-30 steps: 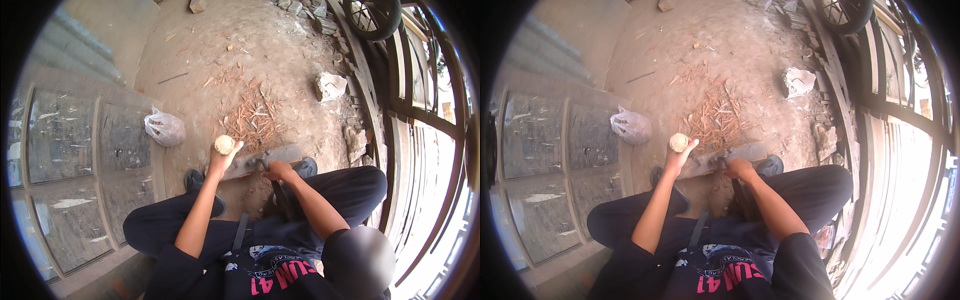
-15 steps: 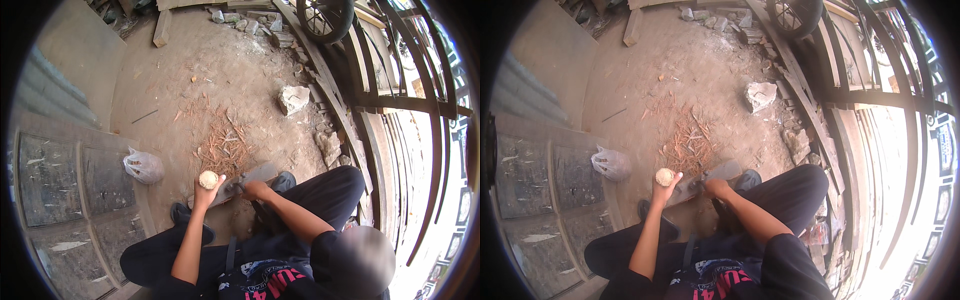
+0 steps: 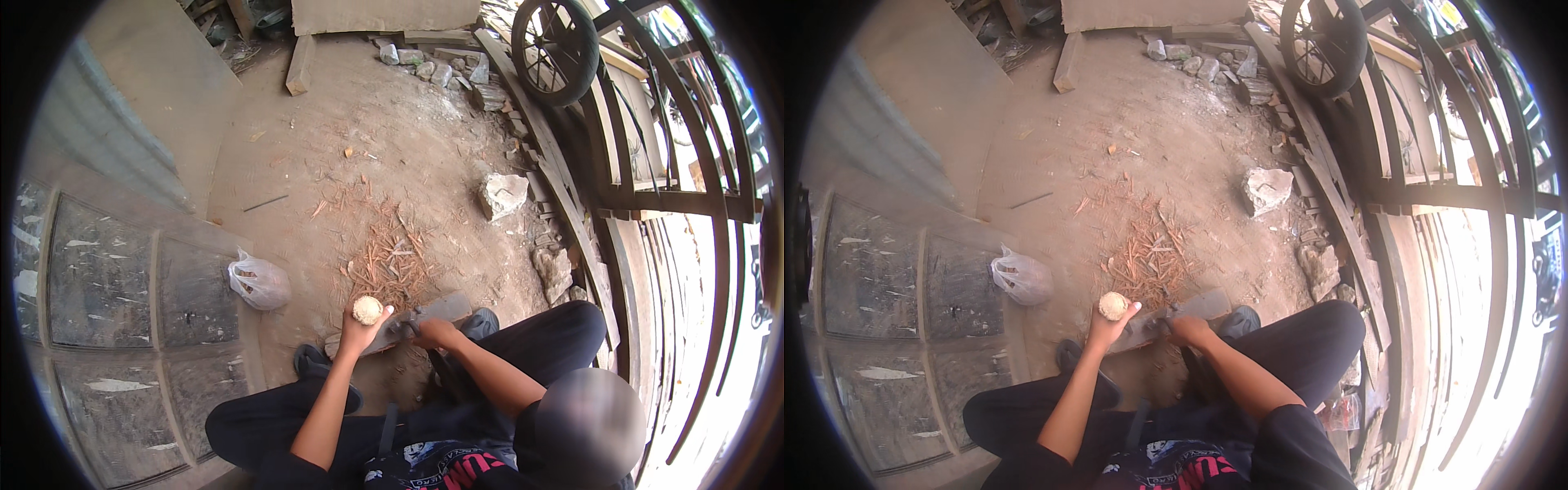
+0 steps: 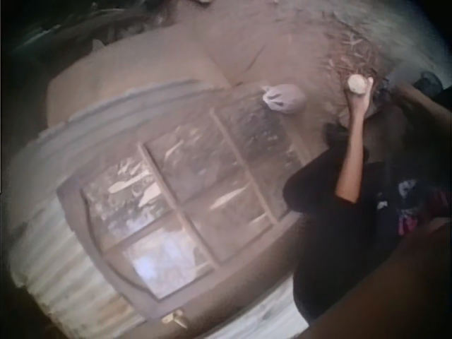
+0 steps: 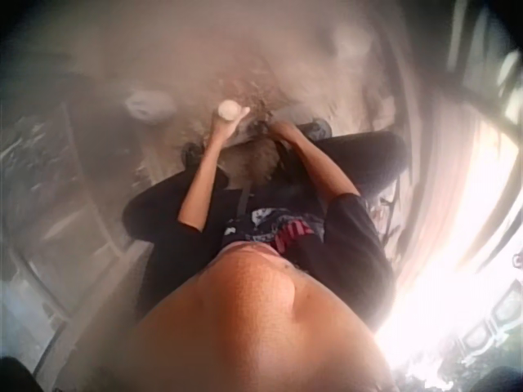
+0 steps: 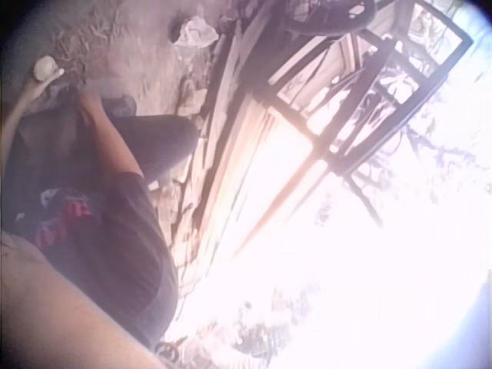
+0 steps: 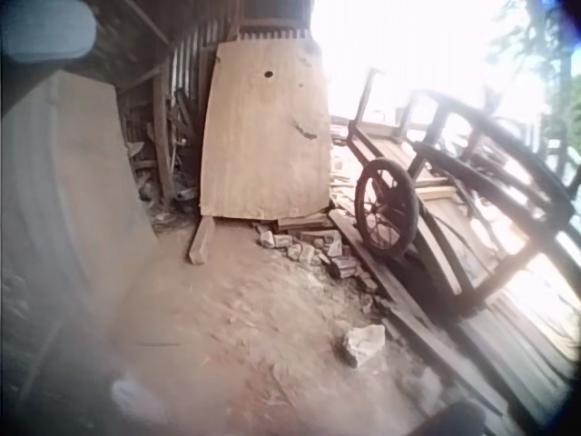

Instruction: The person sits on the ground and uses a hammer and chisel to carve a small cylindrical wooden piece. They repeatedly strike the chisel to remove wood shavings, occasionally pausing to clear debris from the work area.

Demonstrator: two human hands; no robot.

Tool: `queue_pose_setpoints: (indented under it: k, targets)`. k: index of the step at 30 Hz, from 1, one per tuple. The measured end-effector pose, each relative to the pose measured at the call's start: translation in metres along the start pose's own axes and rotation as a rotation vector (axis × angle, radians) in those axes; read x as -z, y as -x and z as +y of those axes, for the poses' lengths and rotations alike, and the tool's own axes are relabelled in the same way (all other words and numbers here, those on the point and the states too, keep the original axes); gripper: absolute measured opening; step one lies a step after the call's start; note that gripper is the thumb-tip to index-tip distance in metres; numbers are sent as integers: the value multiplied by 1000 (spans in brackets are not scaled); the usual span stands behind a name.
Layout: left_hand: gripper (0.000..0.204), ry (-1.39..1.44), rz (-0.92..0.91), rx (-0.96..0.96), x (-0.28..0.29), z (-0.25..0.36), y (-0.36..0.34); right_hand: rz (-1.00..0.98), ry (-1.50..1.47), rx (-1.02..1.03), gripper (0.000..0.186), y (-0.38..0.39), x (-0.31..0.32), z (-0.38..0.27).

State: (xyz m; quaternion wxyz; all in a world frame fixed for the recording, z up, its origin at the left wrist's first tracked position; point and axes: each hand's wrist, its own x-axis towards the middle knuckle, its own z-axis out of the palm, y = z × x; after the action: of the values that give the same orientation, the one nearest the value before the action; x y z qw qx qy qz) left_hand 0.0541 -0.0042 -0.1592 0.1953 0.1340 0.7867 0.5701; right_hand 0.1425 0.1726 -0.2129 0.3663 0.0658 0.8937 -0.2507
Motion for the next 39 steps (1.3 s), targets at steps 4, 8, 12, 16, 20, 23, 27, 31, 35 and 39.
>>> queue_pose_setpoints:
  k: [4, 8, 12, 16, 20, 23, 27, 31, 35, 39]
  targets:
    - [25, -50, -30, 6, 2, 4, 0, 55, 28, 11, 49, -7, -12, 6]
    - [31, -2, 16, -29, -1, 1, 3, 35, 29, 27, 49, 1, 0, -1]
    - [24, -31, -6, -1, 2, 0, 2, -18, 18, -25, 48, -4, -3, 2]
    - [24, -16, -13, 1, 1, -1, 2, -44, 19, -38, 48, -7, -6, 5]
    - [25, -23, -23, 10, 2, 2, 2, -12, -16, -24, 51, -8, -10, 8]
    - [26, -61, -9, -44, 0, -5, 0, -46, 41, -13, 53, -10, -9, 8]
    - [28, -92, 15, -17, 4, -5, 2, -140, -187, -136, 53, -7, 17, 8]
    - [25, -64, 49, 3, 6, -12, 4, 25, -287, -257, 49, -29, 51, 36]
    - [20, -62, 19, -48, 12, -5, 12, 364, -213, -187, 36, -67, 54, 68]
    - [16, -68, -17, -63, 22, 0, 23, 568, -111, -214, 27, -105, 48, 63]
